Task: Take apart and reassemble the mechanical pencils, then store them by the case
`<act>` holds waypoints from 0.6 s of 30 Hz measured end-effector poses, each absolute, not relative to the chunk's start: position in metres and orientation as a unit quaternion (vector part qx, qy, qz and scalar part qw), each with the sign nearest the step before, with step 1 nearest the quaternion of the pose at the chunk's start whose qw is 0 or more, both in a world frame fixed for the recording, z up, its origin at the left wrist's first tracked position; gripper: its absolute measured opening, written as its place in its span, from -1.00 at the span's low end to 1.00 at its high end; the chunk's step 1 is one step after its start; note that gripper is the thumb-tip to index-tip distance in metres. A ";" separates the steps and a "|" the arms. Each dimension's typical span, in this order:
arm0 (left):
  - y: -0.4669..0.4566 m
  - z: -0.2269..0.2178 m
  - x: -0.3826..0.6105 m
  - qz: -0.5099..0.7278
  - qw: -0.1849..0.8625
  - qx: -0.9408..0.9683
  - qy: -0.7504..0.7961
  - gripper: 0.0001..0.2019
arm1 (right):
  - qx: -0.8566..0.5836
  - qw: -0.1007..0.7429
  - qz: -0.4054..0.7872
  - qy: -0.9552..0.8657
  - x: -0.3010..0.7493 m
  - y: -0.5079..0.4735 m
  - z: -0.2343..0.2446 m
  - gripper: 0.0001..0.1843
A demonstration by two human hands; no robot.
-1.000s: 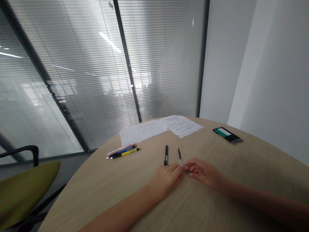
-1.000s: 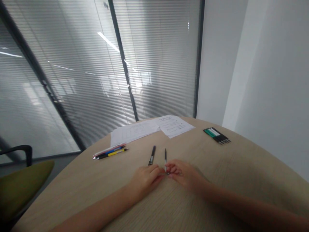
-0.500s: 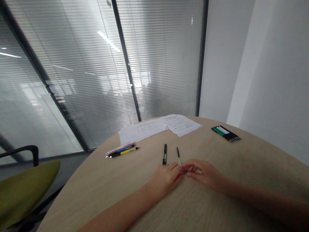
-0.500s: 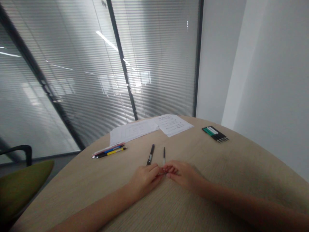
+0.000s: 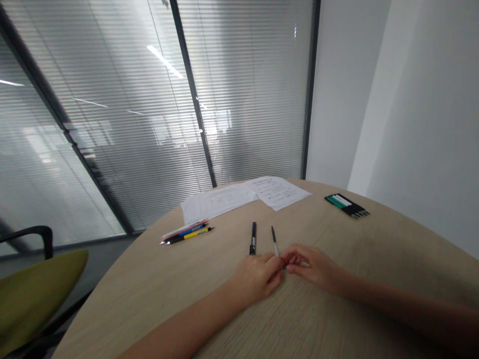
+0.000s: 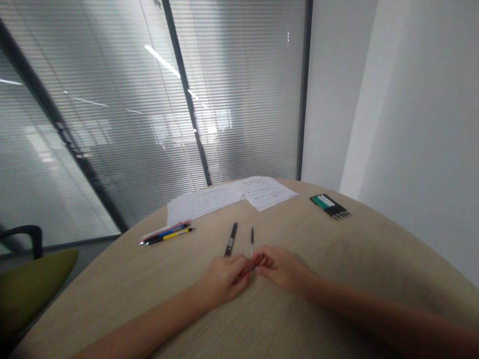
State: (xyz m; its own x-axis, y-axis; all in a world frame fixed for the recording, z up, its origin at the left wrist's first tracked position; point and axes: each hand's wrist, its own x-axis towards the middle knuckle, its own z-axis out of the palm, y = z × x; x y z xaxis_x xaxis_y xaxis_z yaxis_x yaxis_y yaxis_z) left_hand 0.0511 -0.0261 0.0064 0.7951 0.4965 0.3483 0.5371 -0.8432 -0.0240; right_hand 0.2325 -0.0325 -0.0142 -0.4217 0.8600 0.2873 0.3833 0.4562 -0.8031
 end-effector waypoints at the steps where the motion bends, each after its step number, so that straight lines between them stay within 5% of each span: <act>1: -0.026 0.006 0.051 -0.165 0.059 -0.945 -0.274 -0.88 | -0.400 0.360 0.336 -0.774 0.233 -0.032 -0.015 -0.90; 18: -0.025 0.007 0.051 -0.189 0.059 -0.945 -0.259 -0.90 | -0.408 0.355 0.307 -0.783 0.238 -0.028 -0.024 -0.88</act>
State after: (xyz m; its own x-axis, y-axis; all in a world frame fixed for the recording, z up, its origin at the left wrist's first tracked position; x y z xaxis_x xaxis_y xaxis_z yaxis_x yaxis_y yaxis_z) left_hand 0.0505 -0.0253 0.0066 0.7942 0.4681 0.3874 0.5123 -0.8587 -0.0127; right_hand 0.2384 -0.0278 -0.0243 -0.4152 0.8569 0.3055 0.4213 0.4787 -0.7703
